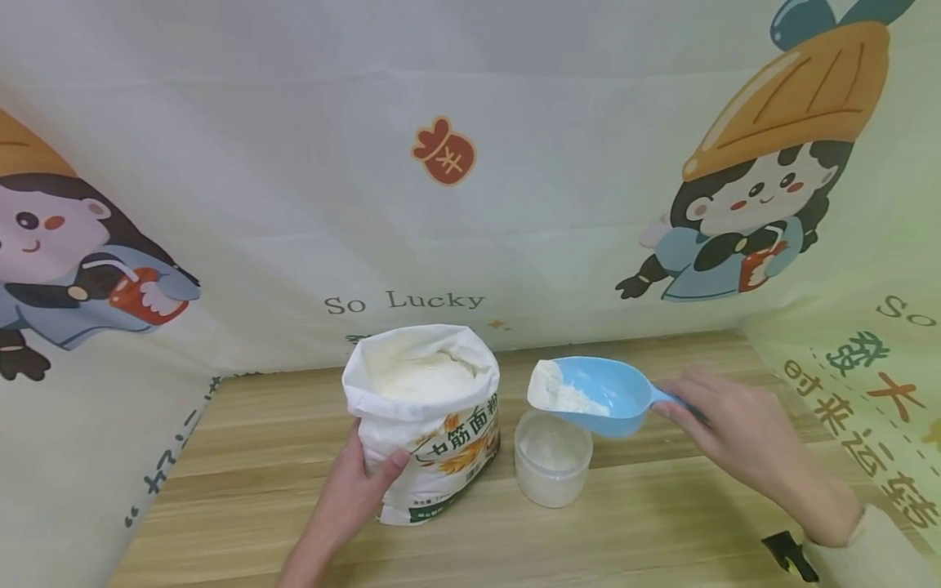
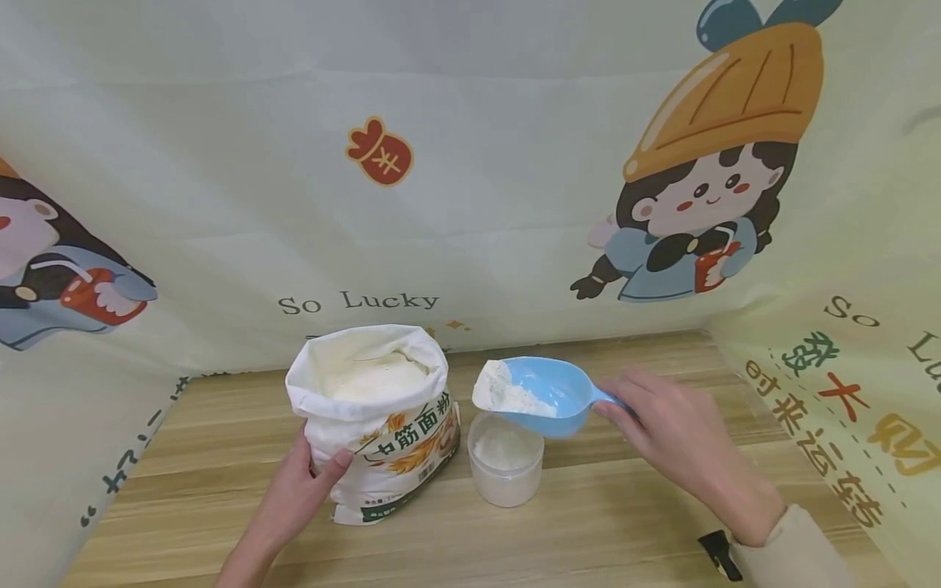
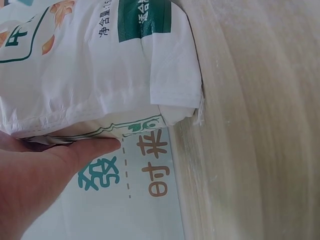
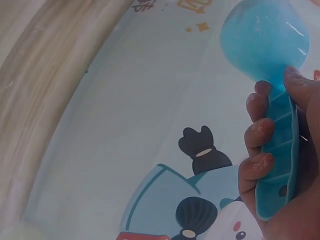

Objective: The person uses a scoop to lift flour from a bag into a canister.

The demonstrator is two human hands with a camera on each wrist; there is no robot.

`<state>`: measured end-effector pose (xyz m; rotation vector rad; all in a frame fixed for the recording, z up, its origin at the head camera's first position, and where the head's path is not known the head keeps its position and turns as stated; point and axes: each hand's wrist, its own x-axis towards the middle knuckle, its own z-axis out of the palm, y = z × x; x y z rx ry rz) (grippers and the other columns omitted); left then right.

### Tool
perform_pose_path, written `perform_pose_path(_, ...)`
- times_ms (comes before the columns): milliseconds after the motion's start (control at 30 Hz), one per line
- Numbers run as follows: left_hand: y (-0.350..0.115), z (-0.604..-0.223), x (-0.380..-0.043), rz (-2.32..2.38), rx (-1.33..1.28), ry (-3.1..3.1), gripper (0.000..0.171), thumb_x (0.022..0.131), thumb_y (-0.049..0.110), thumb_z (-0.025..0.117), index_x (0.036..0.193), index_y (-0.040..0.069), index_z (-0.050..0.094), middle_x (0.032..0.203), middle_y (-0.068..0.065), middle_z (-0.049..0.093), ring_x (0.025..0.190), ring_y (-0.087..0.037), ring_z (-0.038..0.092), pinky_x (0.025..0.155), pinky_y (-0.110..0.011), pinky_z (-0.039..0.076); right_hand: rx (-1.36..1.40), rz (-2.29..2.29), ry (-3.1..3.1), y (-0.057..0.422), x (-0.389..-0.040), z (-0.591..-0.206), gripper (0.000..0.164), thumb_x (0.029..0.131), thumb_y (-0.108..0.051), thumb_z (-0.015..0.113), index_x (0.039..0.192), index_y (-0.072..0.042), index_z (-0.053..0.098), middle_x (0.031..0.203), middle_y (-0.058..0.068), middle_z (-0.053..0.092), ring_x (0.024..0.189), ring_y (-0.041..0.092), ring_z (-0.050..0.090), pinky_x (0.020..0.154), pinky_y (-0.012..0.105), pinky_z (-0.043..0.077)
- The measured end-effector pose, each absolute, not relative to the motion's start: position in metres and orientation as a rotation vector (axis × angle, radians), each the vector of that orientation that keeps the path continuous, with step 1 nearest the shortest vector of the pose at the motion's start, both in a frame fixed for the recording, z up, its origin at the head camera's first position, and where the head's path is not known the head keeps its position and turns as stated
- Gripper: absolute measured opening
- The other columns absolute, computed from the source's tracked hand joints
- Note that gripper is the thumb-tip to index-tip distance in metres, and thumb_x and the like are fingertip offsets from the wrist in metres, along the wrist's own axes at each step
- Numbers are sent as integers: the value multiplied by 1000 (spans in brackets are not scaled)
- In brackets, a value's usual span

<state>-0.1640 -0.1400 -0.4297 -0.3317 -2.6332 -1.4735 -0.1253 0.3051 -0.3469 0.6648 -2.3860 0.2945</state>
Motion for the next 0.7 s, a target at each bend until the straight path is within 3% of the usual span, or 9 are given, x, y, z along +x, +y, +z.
perform_pose_path(200, -140, -429, -164, -1464, -339, -2650, 76, 99, 41, 70, 154, 3, 34, 137, -25, 60, 127, -43, 57, 103, -63, 46, 687, 225, -2433, 312, -121, -351, 26, 99, -40, 68, 106, -17, 78, 97, -2, 76, 72, 16, 71, 47, 23, 42)
perform_pose_path(567, -142, -430, -165, -1469, -346, -2643, 73, 99, 37, 71, 153, 2, 35, 136, -23, 61, 125, -40, 59, 103, -61, 47, 710, 117, -2530, 313, -119, -350, 21, 92, -35, 77, 105, -18, 78, 94, -5, 74, 74, 17, 72, 48, 28, 48)
perform_pose_path(700, -142, -429, -164, -1469, -335, -2652, 73, 99, 36, 71, 154, 3, 35, 137, -23, 61, 125, -39, 59, 103, -61, 48, 731, 78, -2529, 313, -119, -348, 26, 97, -42, 70, 105, -18, 79, 93, -6, 73, 75, 18, 72, 48, 28, 47)
